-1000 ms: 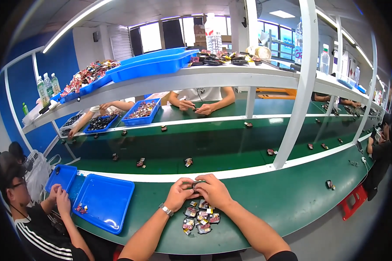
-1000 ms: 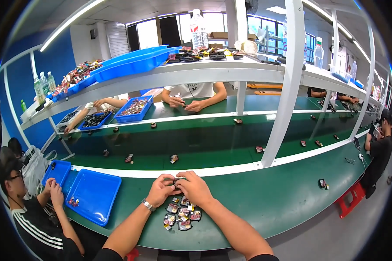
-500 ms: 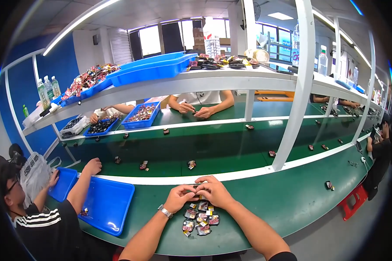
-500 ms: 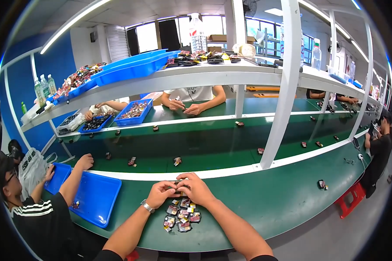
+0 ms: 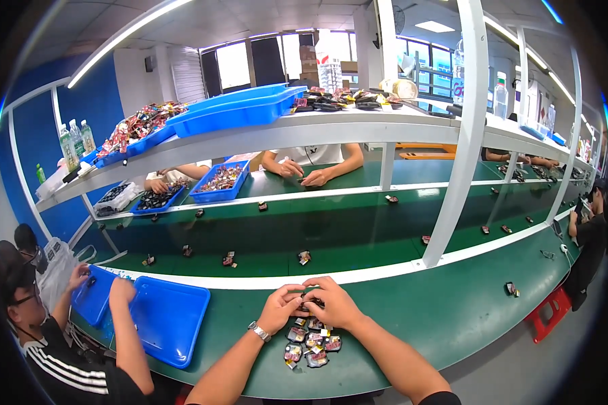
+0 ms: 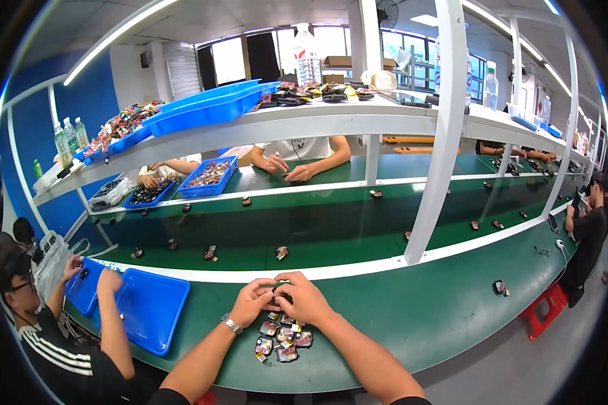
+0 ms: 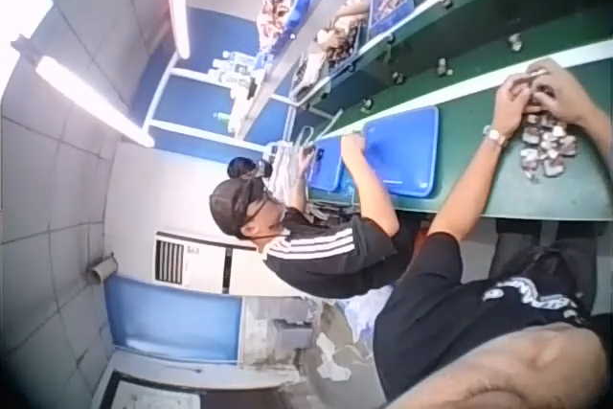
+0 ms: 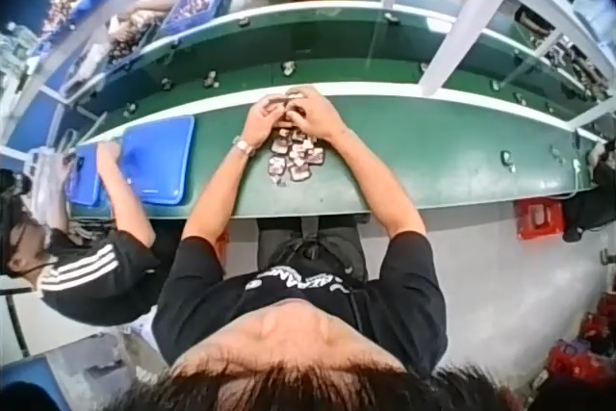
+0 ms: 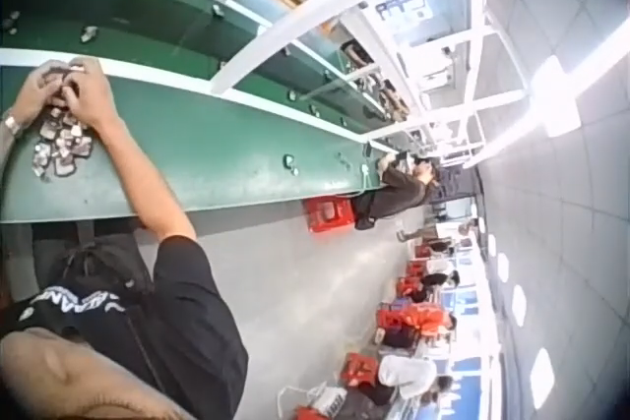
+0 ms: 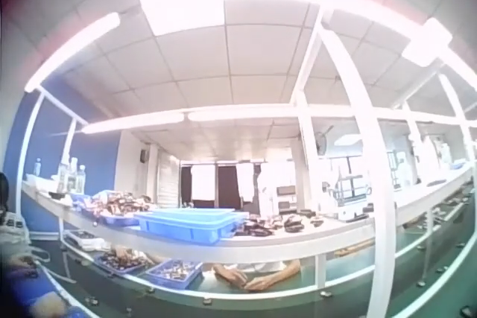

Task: Sorting and assembling small electronic components on a production line workbench.

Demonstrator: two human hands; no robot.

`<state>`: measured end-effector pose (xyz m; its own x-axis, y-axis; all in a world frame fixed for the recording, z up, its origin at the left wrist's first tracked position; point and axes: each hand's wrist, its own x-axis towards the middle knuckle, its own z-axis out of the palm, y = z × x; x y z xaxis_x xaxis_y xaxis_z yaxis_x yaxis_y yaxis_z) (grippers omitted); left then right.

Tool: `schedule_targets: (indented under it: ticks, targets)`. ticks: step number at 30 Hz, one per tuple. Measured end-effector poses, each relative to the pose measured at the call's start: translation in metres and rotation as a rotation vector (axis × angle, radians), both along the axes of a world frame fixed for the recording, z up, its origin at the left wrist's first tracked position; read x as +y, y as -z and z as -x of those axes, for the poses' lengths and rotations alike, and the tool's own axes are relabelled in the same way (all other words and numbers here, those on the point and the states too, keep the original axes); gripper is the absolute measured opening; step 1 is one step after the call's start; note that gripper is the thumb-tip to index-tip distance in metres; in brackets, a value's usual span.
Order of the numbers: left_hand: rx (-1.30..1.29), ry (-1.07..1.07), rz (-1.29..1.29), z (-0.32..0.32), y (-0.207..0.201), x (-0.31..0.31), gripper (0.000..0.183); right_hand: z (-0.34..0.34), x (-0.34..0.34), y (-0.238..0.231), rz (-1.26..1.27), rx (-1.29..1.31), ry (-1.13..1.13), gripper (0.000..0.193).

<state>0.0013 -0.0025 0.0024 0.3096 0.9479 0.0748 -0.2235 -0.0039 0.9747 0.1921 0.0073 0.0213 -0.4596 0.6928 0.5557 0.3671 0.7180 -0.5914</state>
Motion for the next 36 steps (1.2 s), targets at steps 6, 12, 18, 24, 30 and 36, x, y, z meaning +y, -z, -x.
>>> schedule_targets:
  ticks: [6,12,18,24,30,36]
  targets:
    - [0.024,-0.028,0.004,0.001,0.002,0.001,0.022,0.006,-0.003,0.000,-0.146,-0.007,0.072,0.012]
    - [0.043,-0.024,0.065,0.001,0.003,0.002,0.019,0.005,-0.004,0.003,-0.039,0.033,0.063,0.012]
    - [-0.054,-0.021,0.082,0.004,0.004,0.003,0.020,0.009,-0.006,0.004,-0.079,-0.005,0.150,0.012]
    - [-0.111,0.011,0.077,0.005,0.006,0.004,0.022,0.012,-0.008,0.004,-0.058,0.052,0.117,0.009]
    - [-0.138,0.024,0.076,0.006,0.008,0.005,0.021,0.014,-0.006,0.012,-0.003,0.073,0.136,0.014]
    - [-0.153,0.016,0.078,0.006,0.008,0.005,0.021,0.015,-0.006,0.012,0.019,0.099,0.148,0.014]
